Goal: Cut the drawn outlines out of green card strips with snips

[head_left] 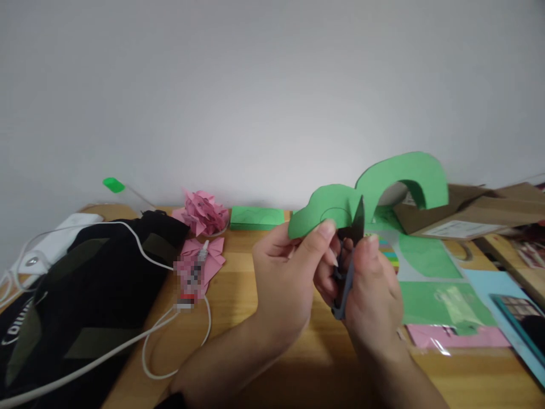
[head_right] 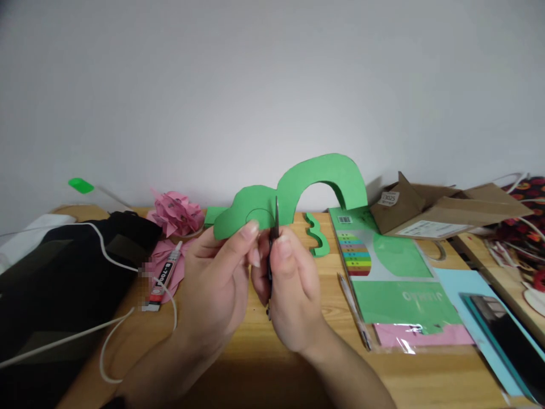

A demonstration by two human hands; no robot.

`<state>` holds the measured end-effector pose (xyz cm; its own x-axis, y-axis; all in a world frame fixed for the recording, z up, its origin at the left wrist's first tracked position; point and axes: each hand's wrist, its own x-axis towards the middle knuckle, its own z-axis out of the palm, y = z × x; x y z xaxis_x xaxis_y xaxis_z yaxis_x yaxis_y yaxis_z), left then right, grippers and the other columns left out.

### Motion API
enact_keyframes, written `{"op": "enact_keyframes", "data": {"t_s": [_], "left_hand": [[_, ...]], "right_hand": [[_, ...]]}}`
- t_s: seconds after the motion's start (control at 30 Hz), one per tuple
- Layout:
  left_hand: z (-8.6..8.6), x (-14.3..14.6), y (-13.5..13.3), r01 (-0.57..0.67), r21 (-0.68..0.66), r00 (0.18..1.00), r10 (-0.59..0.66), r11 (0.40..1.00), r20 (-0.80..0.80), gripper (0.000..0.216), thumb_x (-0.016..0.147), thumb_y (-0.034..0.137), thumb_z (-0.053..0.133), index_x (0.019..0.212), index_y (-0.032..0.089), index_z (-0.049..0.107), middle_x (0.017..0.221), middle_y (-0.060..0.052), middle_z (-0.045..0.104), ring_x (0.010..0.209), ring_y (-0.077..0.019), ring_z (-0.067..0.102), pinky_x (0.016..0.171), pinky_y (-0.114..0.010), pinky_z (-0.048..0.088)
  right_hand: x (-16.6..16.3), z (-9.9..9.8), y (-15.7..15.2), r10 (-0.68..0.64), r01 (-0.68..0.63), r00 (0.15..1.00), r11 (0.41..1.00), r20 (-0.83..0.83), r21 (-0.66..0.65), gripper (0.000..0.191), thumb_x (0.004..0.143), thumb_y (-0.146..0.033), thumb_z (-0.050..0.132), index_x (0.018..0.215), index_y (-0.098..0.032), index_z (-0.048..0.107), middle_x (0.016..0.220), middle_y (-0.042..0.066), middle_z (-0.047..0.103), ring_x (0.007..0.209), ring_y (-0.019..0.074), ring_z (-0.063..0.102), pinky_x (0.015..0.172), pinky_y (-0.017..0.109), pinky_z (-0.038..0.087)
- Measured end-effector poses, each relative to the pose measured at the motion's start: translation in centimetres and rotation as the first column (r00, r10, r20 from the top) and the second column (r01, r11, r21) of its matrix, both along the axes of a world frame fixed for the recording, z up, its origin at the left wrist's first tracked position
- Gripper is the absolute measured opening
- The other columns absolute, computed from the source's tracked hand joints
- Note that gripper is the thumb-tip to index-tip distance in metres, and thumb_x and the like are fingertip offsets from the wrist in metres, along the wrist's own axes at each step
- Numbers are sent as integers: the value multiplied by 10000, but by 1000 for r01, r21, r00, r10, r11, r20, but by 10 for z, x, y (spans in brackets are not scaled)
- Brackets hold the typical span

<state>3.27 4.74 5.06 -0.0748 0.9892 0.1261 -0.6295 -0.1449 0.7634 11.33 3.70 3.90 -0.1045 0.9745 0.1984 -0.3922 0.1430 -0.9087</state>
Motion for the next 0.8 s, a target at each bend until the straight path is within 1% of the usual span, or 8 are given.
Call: {"op": "enact_keyframes", "data": {"t_s": [0.17,0.37,0.53,0.8], "left_hand": [[0,0,2,-6,-6,1000,6,1000,-19,360,853,283,689,538,181,547,432,66,505,299,-55,442,324,-195,370],[0,0,0,-34,17,999,35,999,-30,346,859,236,679,536,191,562,431,69,515,321,-53,445,361,-210,380],[0,0,1,-67,22,996,68,997,-49,335,840,230,694,528,194,577,446,64,536,356,-56,460,389,-213,390],[-1,-1,3,-81,44,995,83,996,-51,327,837,206,695,527,186,593,499,54,569,419,-53,489,411,-203,396]], "right_hand": [[0,0,0,-9,9,1000,1000,0,-23,429,971,-551,476,717,-210,537,513,-53,374,419,88,281,376,230,191],[0,2,-2,-50,50,999,998,17,-28,439,972,-540,485,690,-207,526,518,-52,368,414,79,276,364,221,184],[-2,1,-1,-79,80,996,997,49,-16,437,987,-520,470,688,-205,516,536,-50,364,427,79,286,373,226,193],[-2,1,-2,-94,93,994,996,47,12,429,991,-509,473,690,-205,499,549,-53,355,433,76,285,379,228,198]]}}
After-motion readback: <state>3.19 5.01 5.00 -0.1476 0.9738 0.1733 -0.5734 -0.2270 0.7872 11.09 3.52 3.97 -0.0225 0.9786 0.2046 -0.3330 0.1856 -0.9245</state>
